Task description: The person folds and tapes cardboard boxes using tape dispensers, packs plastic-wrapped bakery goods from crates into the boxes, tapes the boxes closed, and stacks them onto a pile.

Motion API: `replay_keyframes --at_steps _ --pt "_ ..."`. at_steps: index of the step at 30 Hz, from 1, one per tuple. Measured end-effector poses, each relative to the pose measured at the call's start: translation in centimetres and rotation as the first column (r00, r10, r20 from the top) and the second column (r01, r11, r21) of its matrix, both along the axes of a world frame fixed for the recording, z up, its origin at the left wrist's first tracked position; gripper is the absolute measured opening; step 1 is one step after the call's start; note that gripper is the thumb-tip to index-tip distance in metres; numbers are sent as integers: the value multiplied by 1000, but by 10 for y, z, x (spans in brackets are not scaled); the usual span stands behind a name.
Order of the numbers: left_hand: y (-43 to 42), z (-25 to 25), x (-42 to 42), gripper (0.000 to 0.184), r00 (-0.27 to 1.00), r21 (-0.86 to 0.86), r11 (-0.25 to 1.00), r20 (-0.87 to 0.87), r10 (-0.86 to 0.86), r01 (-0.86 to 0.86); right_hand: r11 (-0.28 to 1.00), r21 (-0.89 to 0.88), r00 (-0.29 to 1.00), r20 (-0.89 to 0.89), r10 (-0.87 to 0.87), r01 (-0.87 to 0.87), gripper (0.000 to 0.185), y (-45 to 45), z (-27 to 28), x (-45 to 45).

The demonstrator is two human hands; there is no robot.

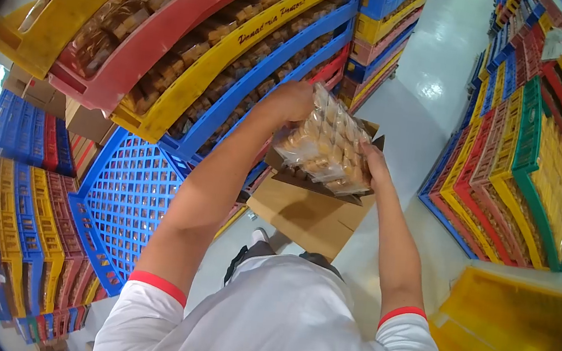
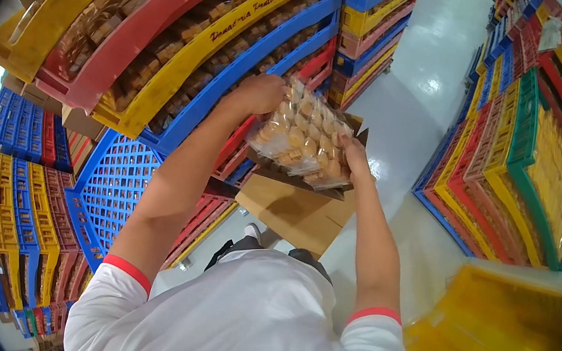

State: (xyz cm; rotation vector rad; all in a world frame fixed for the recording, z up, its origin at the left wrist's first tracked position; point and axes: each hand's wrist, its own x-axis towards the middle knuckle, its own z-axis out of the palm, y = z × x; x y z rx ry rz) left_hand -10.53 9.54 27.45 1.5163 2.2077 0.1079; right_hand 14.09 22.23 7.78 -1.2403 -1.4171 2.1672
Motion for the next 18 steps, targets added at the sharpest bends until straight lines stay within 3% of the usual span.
replay_keyframes --at_steps 2,6,8,9,11,12,14,16,18 --pt "-2 18 14 31 973 -70 980 129 193 -186 998 -56 999 -31 -37 35 48 4 0 -3" --pt "-4 -5 1 33 995 -63 995 64 78 -74 992 -104 985 -149 -85 70 48 5 -17 -14" --pt "-12 -25 0 39 999 255 966 -35 -31 38 989 -17 966 -213 -144 144 48 5 -36 -20" --pt "-18 -30 8 39 999 244 969 -30 -34 40 989 -28 967 -207 -150 147 48 3 -43 -21" --pt "-34 -41 33 55 948 195 929 111 297 -314 972 116 968 -173 -181 202 52 3 -54 -22" --pt "-40 -52 40 55 952 191 934 116 283 -301 970 114 966 -167 -196 216 52 2 -56 -20" --pt "-52 -95 44 70 917 64 917 102 386 -393 887 457 964 206 -170 59 61 -5 -58 -14" --pt "-69 -164 41 72 901 108 906 204 382 -409 902 432 947 284 -150 14 69 -12 -54 -6" --pt "-62 -203 29 75 867 166 878 318 384 -450 809 556 855 499 -143 -189 74 -11 -47 -7"
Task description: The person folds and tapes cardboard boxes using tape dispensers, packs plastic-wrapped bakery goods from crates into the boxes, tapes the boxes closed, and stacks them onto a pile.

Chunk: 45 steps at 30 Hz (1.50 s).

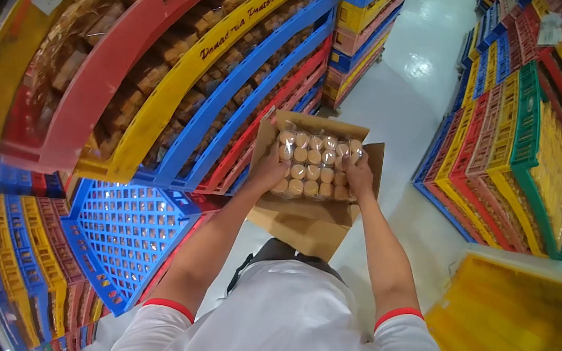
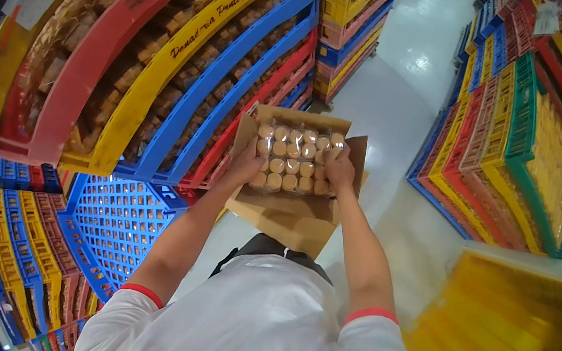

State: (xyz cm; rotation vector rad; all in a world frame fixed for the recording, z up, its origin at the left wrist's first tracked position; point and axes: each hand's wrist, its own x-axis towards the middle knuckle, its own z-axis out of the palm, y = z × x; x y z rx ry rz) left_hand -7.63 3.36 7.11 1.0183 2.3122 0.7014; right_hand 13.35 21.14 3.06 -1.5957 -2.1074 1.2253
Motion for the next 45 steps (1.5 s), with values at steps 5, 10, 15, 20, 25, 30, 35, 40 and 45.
replay_keyframes --at_steps 5,10,15,20,25,30,35,40,45 --pt "15 -111 -40 77 953 62 998 302 -17 -2 1000 9 998 70 9 -9 72 -6 -14 -9" --pt "10 -38 -25 77 962 12 966 91 -257 257 984 144 978 194 76 -105 67 -10 -14 -4" --pt "-41 12 -20 67 937 343 937 -346 58 69 747 660 992 126 -1 -83 66 -7 48 40" --pt "-65 -48 -28 57 979 81 996 -205 -11 28 910 186 871 410 271 -370 39 -2 7 50" --pt "-91 -22 0 51 976 -85 995 -209 -59 42 871 193 846 402 350 -452 31 -33 11 59" --pt "-84 -5 57 69 972 -65 976 -101 -212 206 809 14 724 455 518 -588 74 -43 43 44" --pt "-60 -12 78 110 838 -362 807 -112 -535 466 567 -27 514 386 766 -823 84 -8 16 22" --pt "40 32 25 129 789 -592 522 484 -378 614 537 -88 467 389 794 -839 73 20 -6 4" --pt "54 -29 62 106 926 -440 869 -182 -332 225 582 17 582 39 812 -813 47 96 7 -2"
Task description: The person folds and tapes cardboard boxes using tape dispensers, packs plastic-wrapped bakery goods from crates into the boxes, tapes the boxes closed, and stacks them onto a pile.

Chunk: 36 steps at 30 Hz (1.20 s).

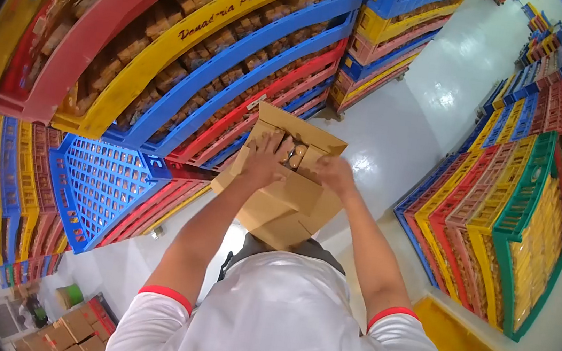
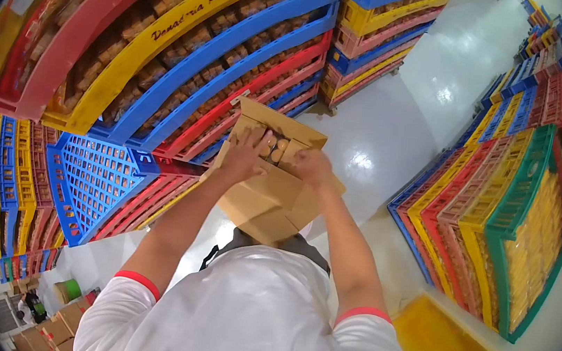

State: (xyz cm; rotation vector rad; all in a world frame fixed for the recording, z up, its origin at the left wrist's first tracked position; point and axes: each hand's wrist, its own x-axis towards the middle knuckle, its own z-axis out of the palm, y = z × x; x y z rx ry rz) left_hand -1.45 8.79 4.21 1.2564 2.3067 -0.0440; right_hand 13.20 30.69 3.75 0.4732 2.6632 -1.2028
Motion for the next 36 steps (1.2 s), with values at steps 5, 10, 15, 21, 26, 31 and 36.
replay_keyframes --at_steps 5,10,15,21,26,31,36 --pt "-8 -25 40 79 987 187 977 -135 -81 106 881 -78 884 55 -464 467 43 49 -97 30" --pt "-16 -37 36 77 981 173 980 -180 -67 98 481 -781 892 206 -404 398 39 46 -83 20" --pt "-29 -38 41 78 976 148 983 -205 -76 107 582 -698 900 235 -366 418 31 36 -66 7" --pt "-33 -34 39 69 985 158 983 -155 -74 99 472 -806 928 254 -272 358 22 48 -74 2" --pt "-28 -38 36 66 971 206 964 -203 -125 167 653 -622 885 154 -440 432 20 34 -95 1" --pt "-27 -24 41 65 994 188 978 -77 -73 86 965 -18 960 111 -258 261 44 25 -5 -24" --pt "-48 -45 43 74 908 584 731 26 417 -353 973 208 932 -363 -18 99 56 -41 19 23"
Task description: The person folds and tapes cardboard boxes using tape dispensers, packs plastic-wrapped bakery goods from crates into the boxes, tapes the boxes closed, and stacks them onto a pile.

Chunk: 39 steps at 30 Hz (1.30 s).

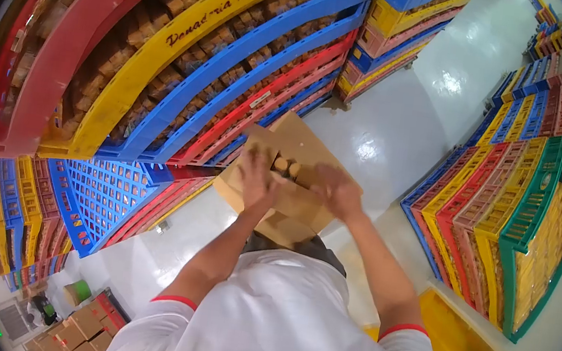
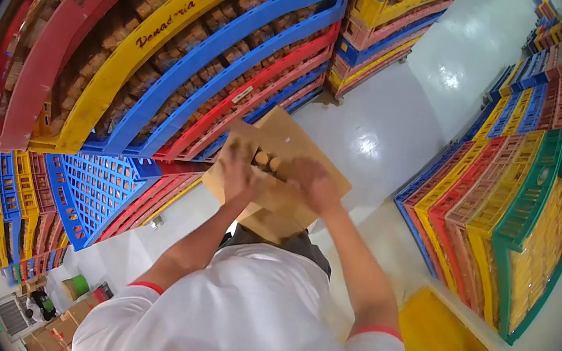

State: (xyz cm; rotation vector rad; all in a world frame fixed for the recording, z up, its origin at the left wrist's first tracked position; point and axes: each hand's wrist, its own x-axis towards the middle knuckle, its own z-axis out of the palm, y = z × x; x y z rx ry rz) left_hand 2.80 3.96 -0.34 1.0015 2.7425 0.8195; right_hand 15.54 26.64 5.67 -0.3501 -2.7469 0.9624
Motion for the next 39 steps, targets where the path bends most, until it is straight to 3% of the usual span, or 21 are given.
replay_keyframes --at_steps 1,2,5,6,8,9,11,12,13,16,18,19,21,24,27,30,32,34,36,37,39 --pt "-4 -23 -2 79 945 296 900 33 326 -321 982 151 992 -16 121 -118 58 -15 -16 14" --pt "-9 -38 -10 84 871 354 805 65 487 -477 928 290 970 -4 244 -233 59 -26 -28 25" --pt "-15 -28 -32 88 910 187 897 199 364 -399 950 210 972 8 233 -230 50 -21 -49 17" --pt "-10 -24 -34 90 935 24 935 28 354 -354 947 208 968 4 249 -245 50 -12 -40 1" --pt "3 -13 -35 89 930 -60 929 -4 367 -366 997 -67 949 310 55 -36 50 12 -5 -34" --pt "5 -9 -33 88 930 -134 920 -33 367 -368 997 -65 948 312 58 -39 50 20 -20 -38" --pt "4 -16 -33 87 923 -96 919 -92 374 -382 936 -306 902 430 -28 176 57 37 -62 -46" --pt "1 -18 -34 86 916 -72 920 -153 372 -386 964 -135 899 408 -158 231 61 20 -56 -43" --pt "-4 -19 -41 86 913 -61 919 -152 378 -390 966 -126 901 403 -159 226 61 11 -48 -40" --pt "-24 -22 -44 82 928 -69 934 -156 337 -351 979 -133 868 491 -71 156 76 -11 -55 -8" --pt "-28 -17 -54 78 953 -31 962 -146 264 -271 886 -451 920 383 82 109 96 -18 -70 -1" --pt "-31 -14 -57 78 951 -30 960 -145 273 -280 887 -450 919 384 90 101 96 -22 -72 -1" --pt "-38 -9 -59 75 982 -104 976 -26 190 -191 994 106 929 364 -64 27 99 -40 -55 -2" --pt "-38 -8 -63 66 981 -72 979 -29 191 -193 917 331 959 244 146 -224 89 -83 -30 -9" --pt "-40 -14 -65 65 985 -54 986 -72 154 -158 859 338 887 394 241 -384 77 -107 -48 5" --pt "-28 -14 -50 66 981 -194 974 -178 79 -114 866 339 907 336 253 -367 74 -105 -48 6" --pt "-33 -19 -7 79 936 -272 897 50 -348 348 870 331 914 307 267 -365 73 -96 -48 4" --pt "-29 -4 21 76 943 -235 915 20 -332 327 866 220 872 320 371 -449 68 -83 -60 -3" --pt "-30 5 23 73 948 -196 928 17 -319 316 968 128 969 151 197 -217 63 -42 -108 -13" --pt "-31 6 26 74 943 -231 915 35 -331 330 999 36 1000 -19 7 -6 59 -20 -80 -36" --pt "-25 3 16 75 942 -268 906 11 -336 327 877 -249 897 -63 -437 410 55 13 -63 -92"
